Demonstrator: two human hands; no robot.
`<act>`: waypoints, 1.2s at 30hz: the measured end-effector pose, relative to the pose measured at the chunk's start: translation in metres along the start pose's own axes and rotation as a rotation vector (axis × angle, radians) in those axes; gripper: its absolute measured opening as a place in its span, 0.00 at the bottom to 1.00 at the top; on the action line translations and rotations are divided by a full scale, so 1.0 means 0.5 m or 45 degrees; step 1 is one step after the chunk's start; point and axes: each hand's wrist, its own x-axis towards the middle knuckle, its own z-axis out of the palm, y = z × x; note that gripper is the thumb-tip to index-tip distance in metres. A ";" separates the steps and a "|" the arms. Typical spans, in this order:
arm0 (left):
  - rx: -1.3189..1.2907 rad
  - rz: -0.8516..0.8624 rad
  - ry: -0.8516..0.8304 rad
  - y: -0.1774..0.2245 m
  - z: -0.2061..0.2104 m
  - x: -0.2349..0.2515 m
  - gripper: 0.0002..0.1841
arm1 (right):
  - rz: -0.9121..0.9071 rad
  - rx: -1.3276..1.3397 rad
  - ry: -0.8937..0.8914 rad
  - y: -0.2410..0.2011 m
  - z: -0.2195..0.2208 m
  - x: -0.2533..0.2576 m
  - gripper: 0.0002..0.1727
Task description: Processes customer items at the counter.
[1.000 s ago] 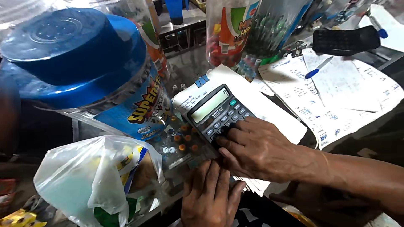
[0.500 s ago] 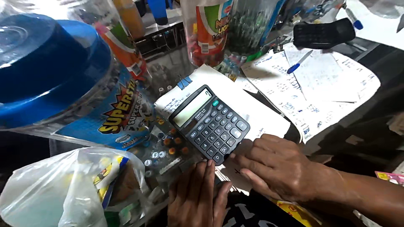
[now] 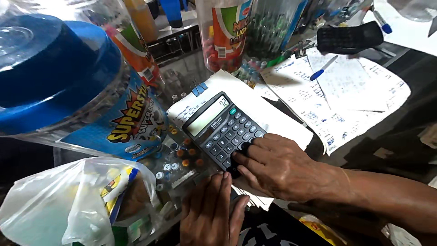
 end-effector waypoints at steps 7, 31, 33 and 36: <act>0.016 -0.010 -0.008 0.002 -0.001 0.002 0.28 | 0.103 0.064 0.090 0.010 -0.029 -0.064 0.21; 0.051 0.042 0.027 0.006 -0.004 0.000 0.28 | 0.268 0.126 0.286 -0.031 -0.020 -0.110 0.25; 0.010 0.059 0.039 0.009 -0.007 -0.002 0.29 | 0.281 0.222 0.394 -0.084 -0.020 -0.139 0.24; -0.092 0.106 -0.024 0.009 -0.028 -0.009 0.28 | 0.367 0.339 0.529 -0.189 0.031 -0.187 0.23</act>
